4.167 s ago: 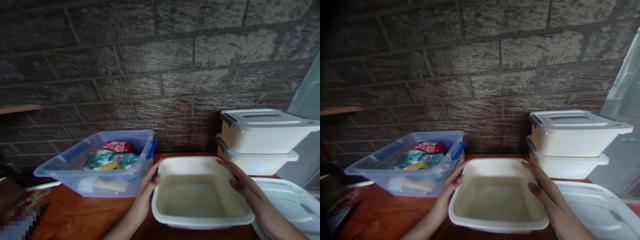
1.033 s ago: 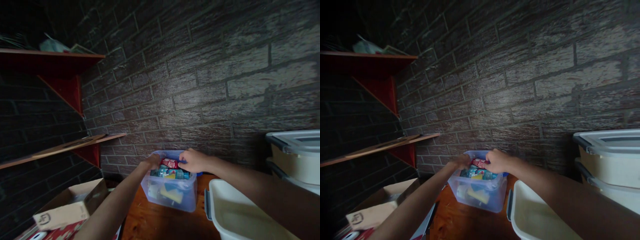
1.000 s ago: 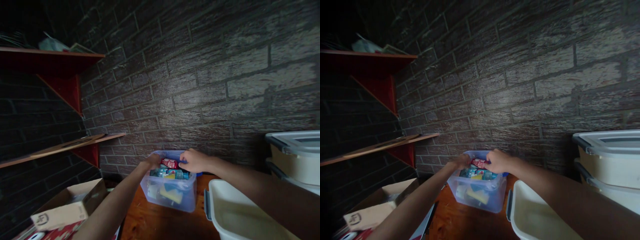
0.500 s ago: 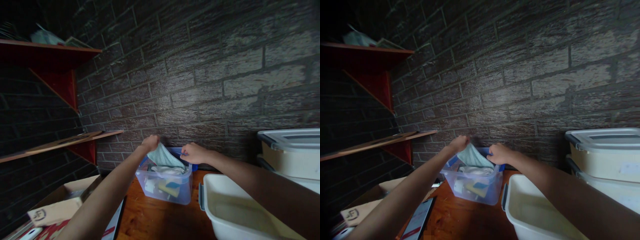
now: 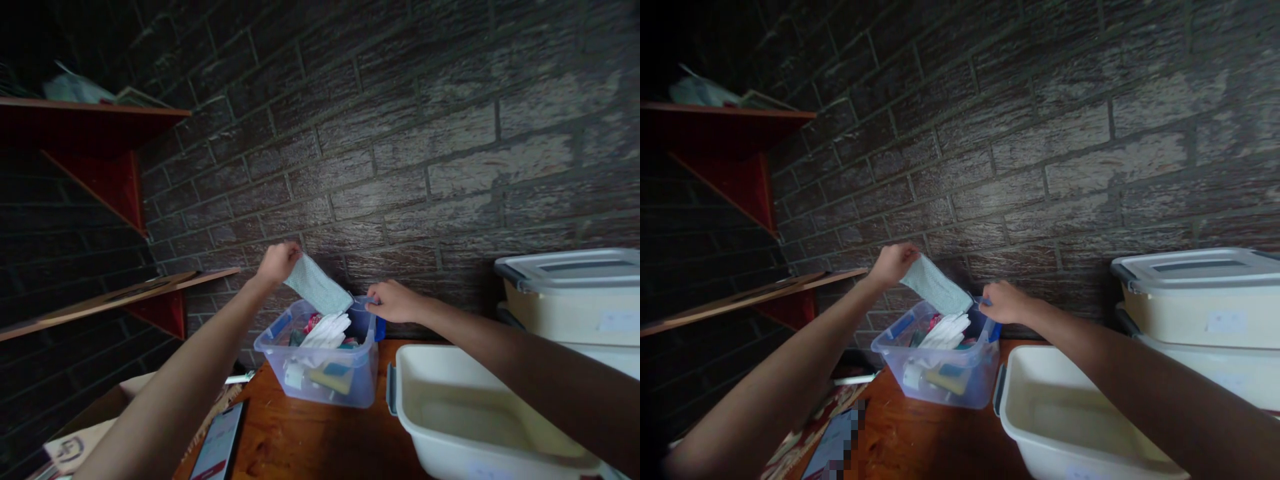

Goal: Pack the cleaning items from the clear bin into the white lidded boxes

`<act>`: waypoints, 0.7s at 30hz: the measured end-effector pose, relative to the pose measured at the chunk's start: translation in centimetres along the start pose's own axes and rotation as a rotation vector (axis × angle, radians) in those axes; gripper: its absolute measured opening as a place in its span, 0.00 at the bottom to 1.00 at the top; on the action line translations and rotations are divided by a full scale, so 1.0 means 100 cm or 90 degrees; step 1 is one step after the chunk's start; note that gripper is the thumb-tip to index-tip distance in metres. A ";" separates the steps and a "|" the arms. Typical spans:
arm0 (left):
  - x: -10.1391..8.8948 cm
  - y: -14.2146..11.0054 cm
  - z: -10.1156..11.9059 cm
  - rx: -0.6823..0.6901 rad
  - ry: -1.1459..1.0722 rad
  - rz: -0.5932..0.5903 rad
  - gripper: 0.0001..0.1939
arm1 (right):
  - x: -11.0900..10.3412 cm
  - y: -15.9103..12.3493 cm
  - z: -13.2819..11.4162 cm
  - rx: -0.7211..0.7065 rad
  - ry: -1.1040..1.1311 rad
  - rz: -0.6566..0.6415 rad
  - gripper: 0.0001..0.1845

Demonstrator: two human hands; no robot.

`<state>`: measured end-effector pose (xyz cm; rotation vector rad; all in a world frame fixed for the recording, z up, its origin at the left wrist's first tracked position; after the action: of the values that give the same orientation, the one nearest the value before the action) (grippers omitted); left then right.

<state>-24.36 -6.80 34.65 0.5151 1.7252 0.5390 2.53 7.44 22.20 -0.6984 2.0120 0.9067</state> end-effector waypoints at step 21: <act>-0.005 0.044 0.202 0.291 -0.397 0.428 0.12 | -0.063 -0.087 0.022 0.055 0.573 -0.100 0.19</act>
<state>-4.30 -1.96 33.68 1.4510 1.0370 0.3768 13.15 5.04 23.47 -1.3595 2.6814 0.4196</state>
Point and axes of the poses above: each hand's wrist, its own y-axis towards the middle knuckle, its own x-axis out of the palm, z = x × y, the point moved 1 cm from there along y, towards the middle knuckle, and after that the axes turned 15 degrees about x, right-handed, at the moved point
